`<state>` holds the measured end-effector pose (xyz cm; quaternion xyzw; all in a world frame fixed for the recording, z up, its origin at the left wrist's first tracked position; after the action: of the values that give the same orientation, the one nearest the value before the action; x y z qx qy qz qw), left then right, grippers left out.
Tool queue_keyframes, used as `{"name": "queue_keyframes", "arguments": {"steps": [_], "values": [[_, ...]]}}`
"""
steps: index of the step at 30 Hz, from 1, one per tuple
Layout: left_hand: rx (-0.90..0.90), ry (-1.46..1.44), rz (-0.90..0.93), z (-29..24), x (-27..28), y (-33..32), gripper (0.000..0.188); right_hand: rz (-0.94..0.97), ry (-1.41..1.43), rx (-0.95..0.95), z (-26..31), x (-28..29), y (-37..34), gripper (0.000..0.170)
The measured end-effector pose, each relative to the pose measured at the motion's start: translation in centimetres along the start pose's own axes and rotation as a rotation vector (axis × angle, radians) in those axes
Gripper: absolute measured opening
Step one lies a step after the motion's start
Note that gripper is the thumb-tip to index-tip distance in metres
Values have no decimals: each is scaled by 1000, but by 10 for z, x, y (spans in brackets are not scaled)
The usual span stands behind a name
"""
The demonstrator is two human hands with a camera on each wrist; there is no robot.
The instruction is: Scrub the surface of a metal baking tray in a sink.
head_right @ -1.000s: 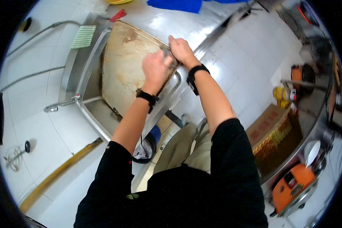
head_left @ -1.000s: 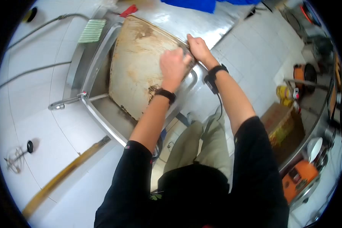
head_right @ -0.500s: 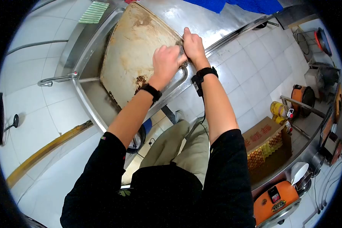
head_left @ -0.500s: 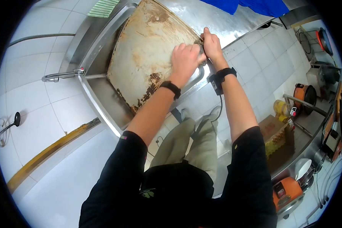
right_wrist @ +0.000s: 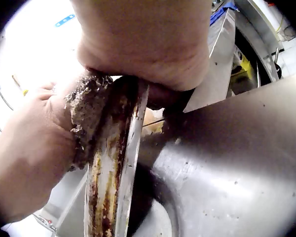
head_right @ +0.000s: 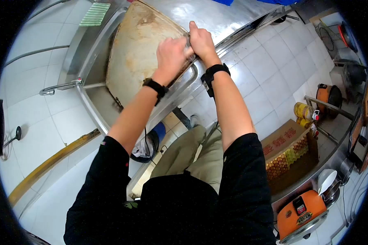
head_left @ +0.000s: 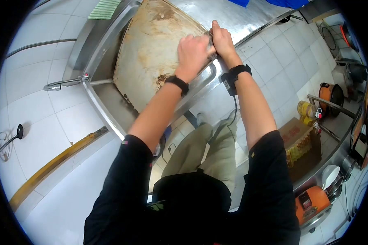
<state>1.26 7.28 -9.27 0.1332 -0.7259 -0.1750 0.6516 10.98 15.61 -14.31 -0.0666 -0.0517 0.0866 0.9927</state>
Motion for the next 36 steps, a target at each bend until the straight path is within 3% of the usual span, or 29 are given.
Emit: {"name": "queue_keyframes", "arguments": {"steps": [5,7,11,16,18,21,25,27,29,32,36], "values": [[55,16,59,11,-13,34,31,49,-25,21,4,0,-1,71],[109,-24,-15,9,-7,29,30,46,-12,-1,1,0,-1,72],[58,1,88,0,-1,-4,37,43,3,-14,-2,-1,1,72],[-69,58,67,11,-8,30,42,57,44,12,2,0,-4,69],[11,92,-15,16,-12,40,35,42,43,34,3,-1,-3,69],[51,60,55,9,-12,13,39,77,39,-14,2,1,-5,69],[-81,3,51,-13,-2,-19,37,31,55,-51,0,2,-9,71],[-145,26,71,-6,-5,-4,37,44,44,-37,3,1,-8,73],[16,145,110,15,-16,15,30,43,35,-14,-1,0,-6,74],[4,126,-5,27,-19,37,31,-3,16,89,-2,0,-5,71],[-16,83,70,5,-11,-21,33,15,29,20,-5,-1,-3,71]]}}
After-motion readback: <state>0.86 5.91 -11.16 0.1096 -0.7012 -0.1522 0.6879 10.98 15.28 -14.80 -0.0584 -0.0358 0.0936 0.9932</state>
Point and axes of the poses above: each hand's wrist, its own y-axis towards the middle knuckle, its own x-axis out of the back of the hand, z = x × y, the point moved 5 cm from there along y, towards the middle knuckle, and after that the axes turned 14 degrees about y, right-handed, at the moved point
